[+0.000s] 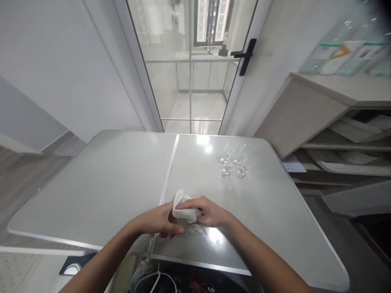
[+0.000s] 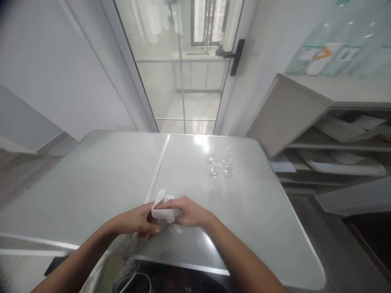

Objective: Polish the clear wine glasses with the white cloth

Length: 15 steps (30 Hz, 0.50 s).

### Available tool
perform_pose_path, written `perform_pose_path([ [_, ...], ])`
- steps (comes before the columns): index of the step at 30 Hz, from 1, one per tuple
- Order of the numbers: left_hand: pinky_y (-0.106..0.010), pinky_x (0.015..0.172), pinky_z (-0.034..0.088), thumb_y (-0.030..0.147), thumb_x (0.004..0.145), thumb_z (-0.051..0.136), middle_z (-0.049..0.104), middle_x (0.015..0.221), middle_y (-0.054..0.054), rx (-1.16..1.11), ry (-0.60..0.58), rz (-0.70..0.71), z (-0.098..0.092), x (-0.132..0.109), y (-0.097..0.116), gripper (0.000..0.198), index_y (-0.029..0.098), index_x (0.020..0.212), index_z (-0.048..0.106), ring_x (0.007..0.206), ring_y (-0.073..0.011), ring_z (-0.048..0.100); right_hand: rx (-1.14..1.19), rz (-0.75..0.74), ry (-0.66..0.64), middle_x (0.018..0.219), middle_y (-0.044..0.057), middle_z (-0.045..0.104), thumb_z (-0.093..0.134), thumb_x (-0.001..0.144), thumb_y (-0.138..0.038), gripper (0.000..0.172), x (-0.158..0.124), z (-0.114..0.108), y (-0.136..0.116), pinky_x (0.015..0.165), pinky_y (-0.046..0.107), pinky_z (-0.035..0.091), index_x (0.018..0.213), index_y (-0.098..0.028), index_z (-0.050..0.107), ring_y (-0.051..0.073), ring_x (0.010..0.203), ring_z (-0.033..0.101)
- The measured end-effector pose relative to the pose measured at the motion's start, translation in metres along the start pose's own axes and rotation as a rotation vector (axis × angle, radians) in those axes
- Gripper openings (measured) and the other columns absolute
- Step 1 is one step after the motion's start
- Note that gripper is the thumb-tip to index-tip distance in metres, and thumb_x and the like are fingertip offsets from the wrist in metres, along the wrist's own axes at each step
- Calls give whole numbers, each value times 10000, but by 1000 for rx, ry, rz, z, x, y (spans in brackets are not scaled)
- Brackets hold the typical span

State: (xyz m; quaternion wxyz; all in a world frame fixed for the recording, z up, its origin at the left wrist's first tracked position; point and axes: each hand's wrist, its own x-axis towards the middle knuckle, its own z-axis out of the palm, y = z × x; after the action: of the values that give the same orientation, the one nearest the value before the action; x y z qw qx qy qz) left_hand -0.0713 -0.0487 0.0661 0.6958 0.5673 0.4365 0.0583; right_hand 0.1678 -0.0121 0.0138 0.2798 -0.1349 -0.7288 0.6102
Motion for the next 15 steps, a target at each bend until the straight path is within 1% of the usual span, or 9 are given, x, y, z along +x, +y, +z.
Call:
perform_pose_path([
  [1,-248,452,369,442,818,747,616,641,-15,-4,-39,-8,0,4,0,404,158,1099,686,491,-132,518,-16,-26,6,1273,88,745,699,914,-214,430,2,4,3,968,378,555,1340,-272,700,235,1123,724],
  [2,-254,470,390,449,818,748,624,653,-20,18,-34,4,1,7,-1,374,158,1046,696,514,-139,537,-18,-54,27,1234,87,763,703,920,-226,373,4,8,6,966,371,558,1289,-268,733,232,1106,733],
  [3,-265,506,427,455,809,758,652,706,-34,67,15,34,2,11,-1,380,161,1040,695,567,-154,575,-6,-75,55,1203,91,775,715,921,-243,324,6,11,9,968,366,559,1241,-257,760,233,1099,738],
  [5,-298,599,489,473,777,795,713,867,-68,235,181,95,5,14,-4,533,175,1192,645,712,-201,648,49,-67,111,1151,103,790,770,885,-281,278,8,13,14,952,359,567,1156,-225,797,245,1072,745],
  [7,-327,658,498,482,791,792,735,918,-89,497,327,94,10,16,-6,726,175,1387,514,777,-244,679,119,43,168,1057,96,805,802,853,-319,253,8,12,17,864,336,583,1072,-193,816,241,966,753],
  [9,-340,665,476,455,854,749,736,830,-79,799,373,53,13,16,-9,790,165,1495,389,727,-267,690,206,223,232,933,71,796,781,864,-364,238,7,11,19,747,300,574,995,-167,810,212,829,733],
  [10,-343,670,465,447,881,729,734,795,-71,931,373,55,13,16,-11,777,168,1510,368,703,-274,693,263,315,252,870,58,779,759,877,-388,252,6,11,20,695,287,561,962,-155,798,197,764,712],
  [13,-360,713,465,510,913,695,745,807,-83,1130,414,147,11,18,-16,627,175,1398,479,743,-295,716,415,495,243,754,38,722,702,906,-433,314,5,13,24,605,289,538,960,-130,762,180,634,661],
  [15,-377,751,474,546,918,677,746,825,-93,1127,504,196,7,20,-18,492,164,1210,573,776,-292,720,362,474,281,759,40,719,666,930,-402,304,5,15,26,608,293,542,1023,-127,757,182,633,662],
])
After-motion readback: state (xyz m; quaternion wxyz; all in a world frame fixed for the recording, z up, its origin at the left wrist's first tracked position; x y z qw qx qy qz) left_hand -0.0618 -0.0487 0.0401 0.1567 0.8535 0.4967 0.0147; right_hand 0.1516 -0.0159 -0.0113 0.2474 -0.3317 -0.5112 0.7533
